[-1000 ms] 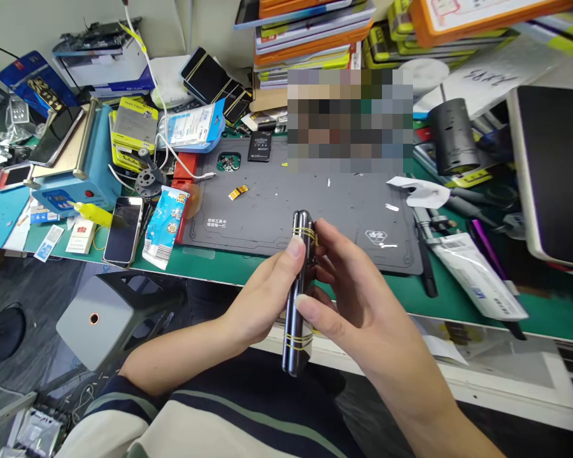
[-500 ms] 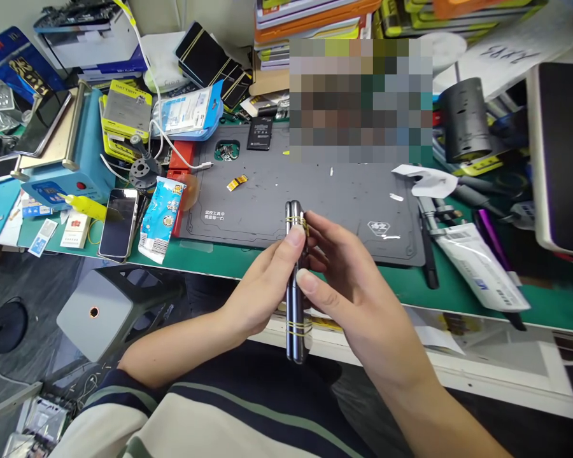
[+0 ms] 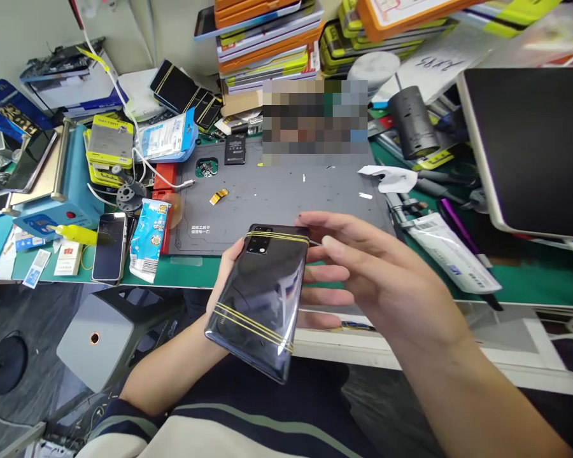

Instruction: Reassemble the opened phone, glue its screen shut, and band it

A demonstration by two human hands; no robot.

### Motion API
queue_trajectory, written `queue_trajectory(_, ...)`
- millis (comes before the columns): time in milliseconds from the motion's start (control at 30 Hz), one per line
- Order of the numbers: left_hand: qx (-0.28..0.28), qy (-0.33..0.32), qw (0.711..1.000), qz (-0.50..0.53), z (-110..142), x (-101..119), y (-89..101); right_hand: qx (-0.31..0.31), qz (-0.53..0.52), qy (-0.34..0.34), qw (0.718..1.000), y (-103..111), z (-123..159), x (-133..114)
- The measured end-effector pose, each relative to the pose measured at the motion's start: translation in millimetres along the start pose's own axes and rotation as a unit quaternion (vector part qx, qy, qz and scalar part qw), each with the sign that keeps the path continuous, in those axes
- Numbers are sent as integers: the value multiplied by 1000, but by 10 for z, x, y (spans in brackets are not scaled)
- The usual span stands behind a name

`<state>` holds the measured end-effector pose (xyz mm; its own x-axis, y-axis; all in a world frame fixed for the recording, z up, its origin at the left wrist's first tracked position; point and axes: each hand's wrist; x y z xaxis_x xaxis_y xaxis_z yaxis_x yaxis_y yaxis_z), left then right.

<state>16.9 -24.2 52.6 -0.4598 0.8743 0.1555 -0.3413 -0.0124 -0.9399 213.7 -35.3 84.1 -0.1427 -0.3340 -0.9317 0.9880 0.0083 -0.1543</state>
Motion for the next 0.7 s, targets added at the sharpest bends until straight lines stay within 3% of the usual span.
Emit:
queue_trajectory(200,-48,19,999,-14,2,23,-43,3,-11,17,1000,-27,-27,41)
queue_trajectory(533,-25,17,999,-31,34,-14,-32,9,-25,23,999,-43,-11,44)
queue_trajectory(700,-73,37,996,-17,-6,22,-21,-16,-54,33,998,-52,51,46)
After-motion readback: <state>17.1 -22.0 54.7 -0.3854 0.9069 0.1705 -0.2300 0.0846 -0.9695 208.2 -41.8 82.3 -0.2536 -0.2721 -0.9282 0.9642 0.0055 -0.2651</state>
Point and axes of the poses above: each hand's wrist, its own z-axis away from the middle knuckle, its own y-axis out of the back of the hand, x = y × z, and after that the axes turned 5 degrees about -x, right-handed
